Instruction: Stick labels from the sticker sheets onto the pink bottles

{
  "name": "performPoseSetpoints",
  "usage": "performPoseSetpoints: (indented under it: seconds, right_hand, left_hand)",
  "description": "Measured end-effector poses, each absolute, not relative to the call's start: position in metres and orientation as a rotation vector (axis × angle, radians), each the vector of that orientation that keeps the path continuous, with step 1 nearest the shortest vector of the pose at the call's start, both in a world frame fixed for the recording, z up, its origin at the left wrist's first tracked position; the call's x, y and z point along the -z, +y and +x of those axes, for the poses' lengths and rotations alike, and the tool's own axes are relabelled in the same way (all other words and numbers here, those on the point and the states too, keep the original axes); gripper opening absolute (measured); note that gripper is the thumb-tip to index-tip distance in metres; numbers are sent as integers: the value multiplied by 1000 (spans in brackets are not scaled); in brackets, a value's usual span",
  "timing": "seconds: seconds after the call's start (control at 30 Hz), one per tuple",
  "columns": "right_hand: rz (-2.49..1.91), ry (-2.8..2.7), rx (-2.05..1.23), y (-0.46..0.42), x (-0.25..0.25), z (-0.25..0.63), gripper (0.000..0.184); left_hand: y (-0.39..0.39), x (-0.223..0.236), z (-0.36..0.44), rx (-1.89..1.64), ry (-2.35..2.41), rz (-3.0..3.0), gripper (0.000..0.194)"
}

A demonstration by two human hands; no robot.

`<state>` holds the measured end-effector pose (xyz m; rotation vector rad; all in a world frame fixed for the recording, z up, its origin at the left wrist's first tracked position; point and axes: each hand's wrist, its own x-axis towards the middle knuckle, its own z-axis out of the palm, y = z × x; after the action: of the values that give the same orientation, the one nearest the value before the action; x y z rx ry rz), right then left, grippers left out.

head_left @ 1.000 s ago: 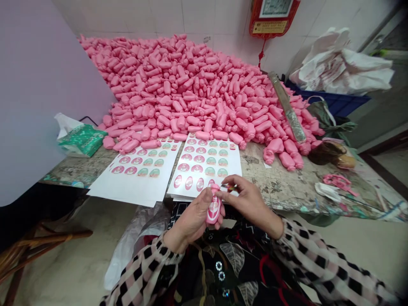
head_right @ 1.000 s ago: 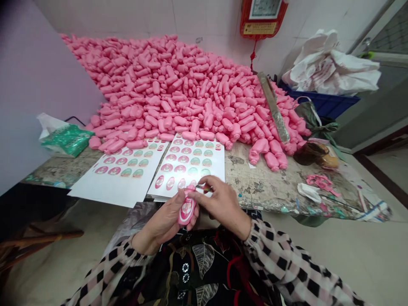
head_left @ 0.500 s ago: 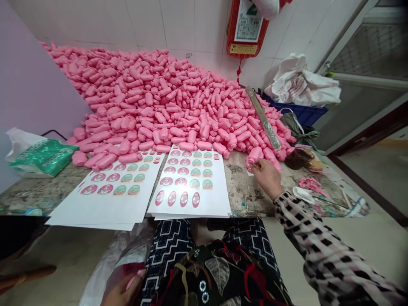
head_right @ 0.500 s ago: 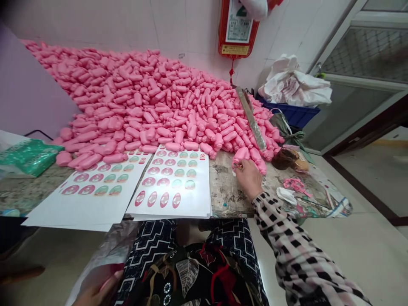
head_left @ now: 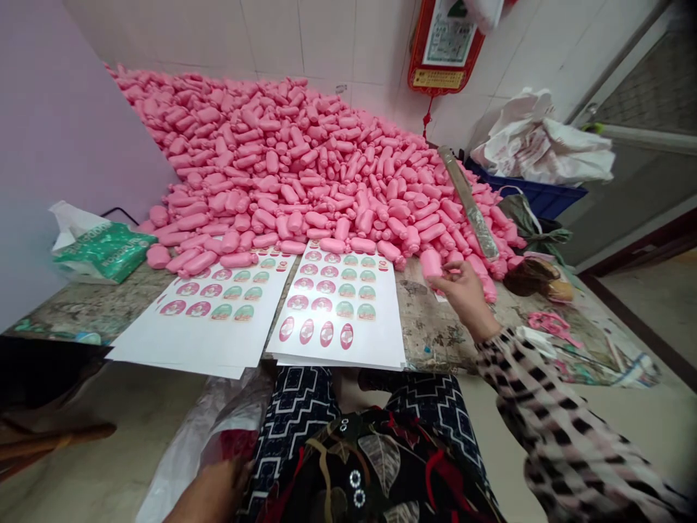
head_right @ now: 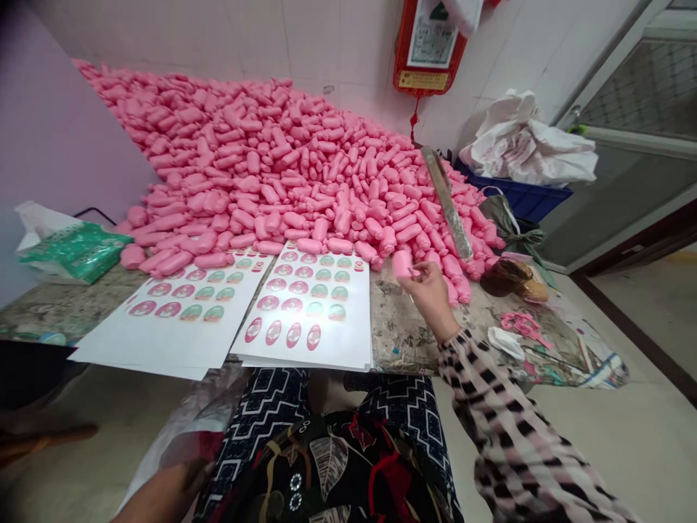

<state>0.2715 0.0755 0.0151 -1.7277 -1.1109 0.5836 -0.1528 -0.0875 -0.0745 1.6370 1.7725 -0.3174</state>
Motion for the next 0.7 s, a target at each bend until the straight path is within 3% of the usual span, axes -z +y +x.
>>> performPoseSetpoints:
  seconds: [0.13,0.23,0.4,0.53,0.7]
  right_hand:
    - [-1403,-1524,-1479,21,-35,209,43]
    - [-1237,-1849,-1792,-15,-49,168,37]
    - [-1126,-2168,-1594,-26,-49,154,34]
    - [-1454,-2046,-1039,-4,-25,167,27]
    - [-1799,-2171,-428,13,-6,166,28]
  left_hand:
    - [-62,-8,-114,-315,1647,1583,41]
    - [-42,-35,-83,-429,1264,1442,44]
    - [-24,-25,-55,-36,822,1132,29]
    - [-19,-21,-47,-242,905,1145,30]
    - [-14,-24,-35,-509,1277,1769,24]
